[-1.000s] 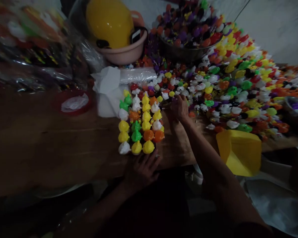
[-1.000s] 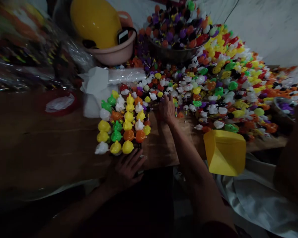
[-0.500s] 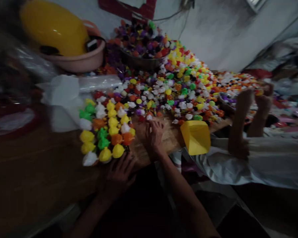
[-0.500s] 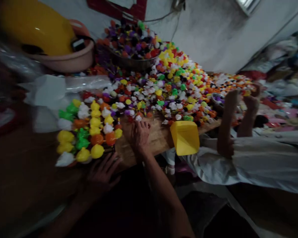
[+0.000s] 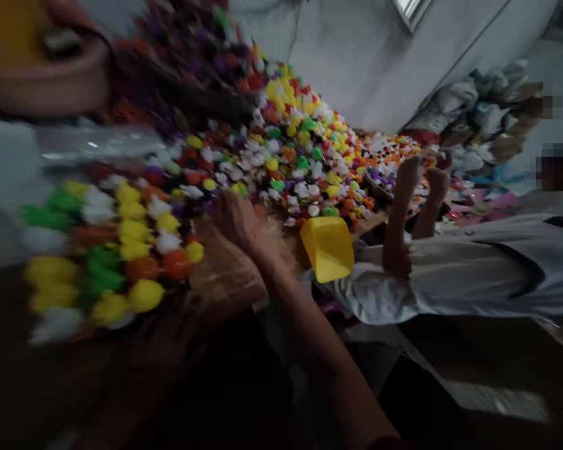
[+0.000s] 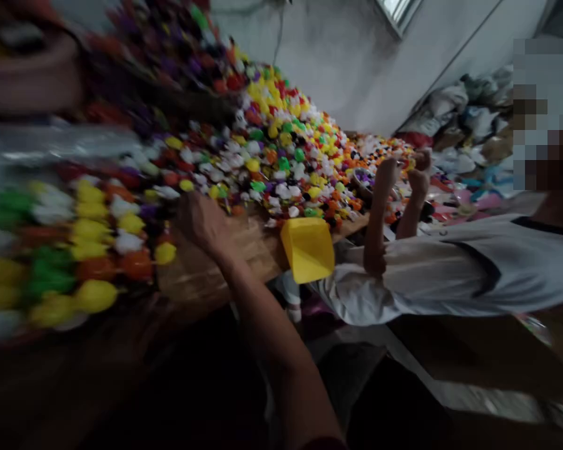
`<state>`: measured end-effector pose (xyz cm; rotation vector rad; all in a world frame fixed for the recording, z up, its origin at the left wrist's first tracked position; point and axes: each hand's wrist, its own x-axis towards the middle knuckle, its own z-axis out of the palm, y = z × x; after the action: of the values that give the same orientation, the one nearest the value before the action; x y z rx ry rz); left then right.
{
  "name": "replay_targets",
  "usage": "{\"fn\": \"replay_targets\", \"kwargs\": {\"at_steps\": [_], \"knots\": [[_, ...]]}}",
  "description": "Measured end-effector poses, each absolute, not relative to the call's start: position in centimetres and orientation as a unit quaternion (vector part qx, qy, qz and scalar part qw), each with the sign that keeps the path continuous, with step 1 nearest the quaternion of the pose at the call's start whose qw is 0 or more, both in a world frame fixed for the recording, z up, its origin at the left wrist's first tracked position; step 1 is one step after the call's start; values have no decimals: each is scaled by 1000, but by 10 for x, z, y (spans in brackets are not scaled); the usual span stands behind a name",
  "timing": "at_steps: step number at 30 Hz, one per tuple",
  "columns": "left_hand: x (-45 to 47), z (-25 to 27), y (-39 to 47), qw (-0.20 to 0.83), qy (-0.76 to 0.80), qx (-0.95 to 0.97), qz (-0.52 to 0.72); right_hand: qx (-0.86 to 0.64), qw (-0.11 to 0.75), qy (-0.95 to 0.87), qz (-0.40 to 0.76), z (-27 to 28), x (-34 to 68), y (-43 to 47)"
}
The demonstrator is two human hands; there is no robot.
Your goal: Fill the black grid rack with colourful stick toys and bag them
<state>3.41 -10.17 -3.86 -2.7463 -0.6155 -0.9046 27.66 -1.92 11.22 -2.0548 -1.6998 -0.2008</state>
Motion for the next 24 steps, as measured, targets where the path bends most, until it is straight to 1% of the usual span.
{"fn": "replay_targets", "kwargs": {"at_steps": [2, 3, 6, 9, 13, 15, 19, 24], "knots": [[43, -34, -110, 62, -252, -912, -317, -750, 198, -631, 18, 93, 259, -47], [46, -33, -113, 61, -248, -911, -325, -770, 170, -614, 43, 86, 258, -57], [45, -29, -114, 74, -233, -905, -349, -816, 172, -552, 6, 84, 280, -65], [39, -28, -112, 94, -212, -908, -348, -863, 165, -475, -45, 110, 321, -61], [37, -24, -113, 98, -208, -903, -362, -920, 118, -365, -79, 145, 377, -57], [37, -19, -114, 89, -228, -899, -363, -938, 92, -326, -73, 155, 403, -54], [39, -15, -116, 62, -262, -898, -349, -962, 52, -268, -23, 163, 449, -46], [43, -22, -118, -12, -270, -911, -312, -975, 38, -219, 3, 150, 480, -38]]}}
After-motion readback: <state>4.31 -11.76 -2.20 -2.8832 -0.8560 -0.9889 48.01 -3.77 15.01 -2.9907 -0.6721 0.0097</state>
